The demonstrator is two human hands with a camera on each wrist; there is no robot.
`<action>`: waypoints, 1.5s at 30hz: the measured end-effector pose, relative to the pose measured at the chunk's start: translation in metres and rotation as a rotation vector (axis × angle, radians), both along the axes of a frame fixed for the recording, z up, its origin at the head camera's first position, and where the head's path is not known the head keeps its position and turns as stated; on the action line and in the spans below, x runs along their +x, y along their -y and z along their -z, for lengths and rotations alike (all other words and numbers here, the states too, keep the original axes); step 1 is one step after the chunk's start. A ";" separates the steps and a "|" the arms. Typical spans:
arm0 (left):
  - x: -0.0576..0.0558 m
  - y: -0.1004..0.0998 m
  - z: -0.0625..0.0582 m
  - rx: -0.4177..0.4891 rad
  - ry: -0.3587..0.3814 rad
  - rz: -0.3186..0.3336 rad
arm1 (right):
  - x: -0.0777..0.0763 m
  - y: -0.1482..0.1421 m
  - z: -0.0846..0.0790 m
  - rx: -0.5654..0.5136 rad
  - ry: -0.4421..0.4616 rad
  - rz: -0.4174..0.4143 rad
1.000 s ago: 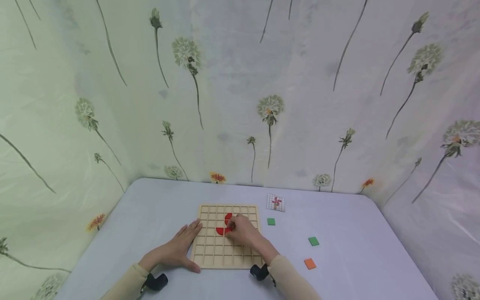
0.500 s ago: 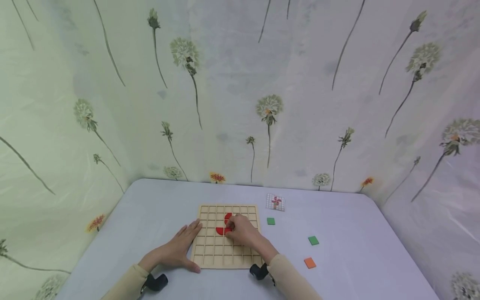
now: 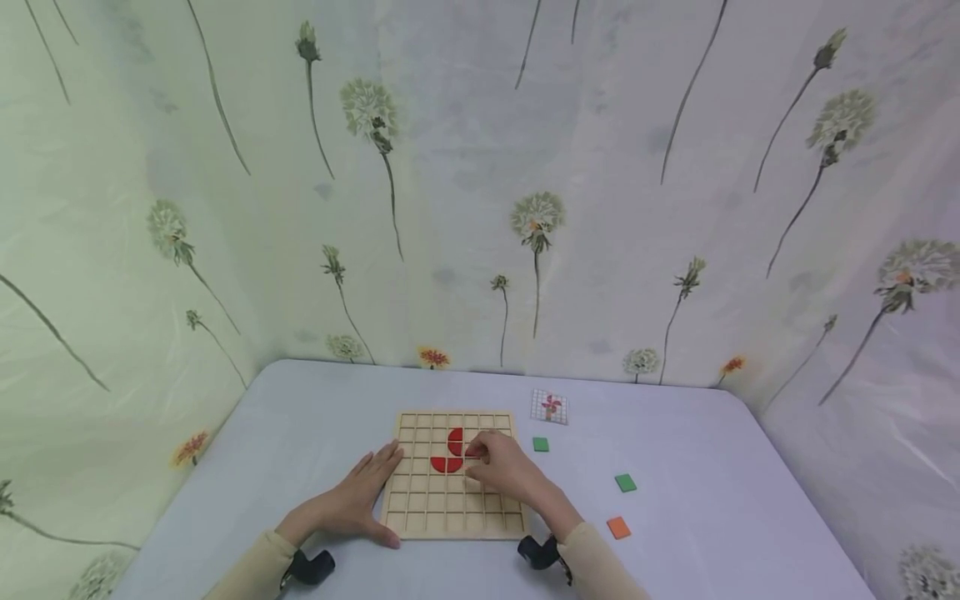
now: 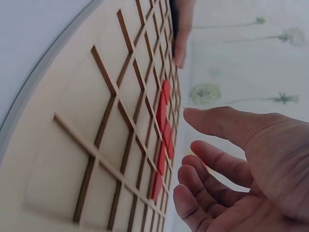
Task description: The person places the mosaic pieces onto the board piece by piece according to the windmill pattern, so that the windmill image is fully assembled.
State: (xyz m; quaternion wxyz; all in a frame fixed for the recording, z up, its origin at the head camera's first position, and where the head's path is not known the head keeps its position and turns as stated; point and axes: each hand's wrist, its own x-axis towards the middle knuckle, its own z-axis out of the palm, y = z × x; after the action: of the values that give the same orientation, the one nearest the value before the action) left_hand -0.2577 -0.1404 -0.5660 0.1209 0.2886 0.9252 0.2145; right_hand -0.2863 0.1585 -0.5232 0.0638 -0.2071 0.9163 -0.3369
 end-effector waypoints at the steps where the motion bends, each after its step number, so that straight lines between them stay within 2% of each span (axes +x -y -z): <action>1: 0.000 0.000 0.000 0.003 0.002 -0.001 | 0.002 -0.005 -0.002 -0.010 0.015 0.005; 6: 0.002 0.000 -0.001 0.003 0.001 0.001 | 0.011 -0.035 -0.011 -0.022 0.055 0.056; 11: 0.003 0.001 -0.001 0.004 -0.007 0.005 | 0.021 -0.064 -0.017 0.028 0.047 0.144; 18: 0.001 0.003 0.000 0.001 -0.008 -0.002 | 0.036 -0.089 -0.024 0.087 0.113 0.215; 25: 0.002 0.002 -0.002 0.014 -0.003 0.000 | 0.054 -0.095 -0.023 0.146 0.193 0.210; 35: 0.001 0.001 -0.001 0.009 -0.016 0.002 | 0.066 -0.093 -0.008 0.265 0.367 0.156; 42: -0.001 0.001 0.001 0.008 -0.014 0.004 | 0.071 -0.091 -0.006 0.273 0.367 0.132; 45: 0.000 0.000 0.001 0.007 -0.008 0.007 | 0.069 -0.093 -0.006 0.265 0.368 0.149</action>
State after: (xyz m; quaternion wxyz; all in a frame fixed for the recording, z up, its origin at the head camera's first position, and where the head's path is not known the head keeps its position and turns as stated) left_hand -0.2580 -0.1408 -0.5666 0.1169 0.2931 0.9240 0.2160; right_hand -0.2172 0.2511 -0.5176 0.2313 -0.0638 0.9381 -0.2497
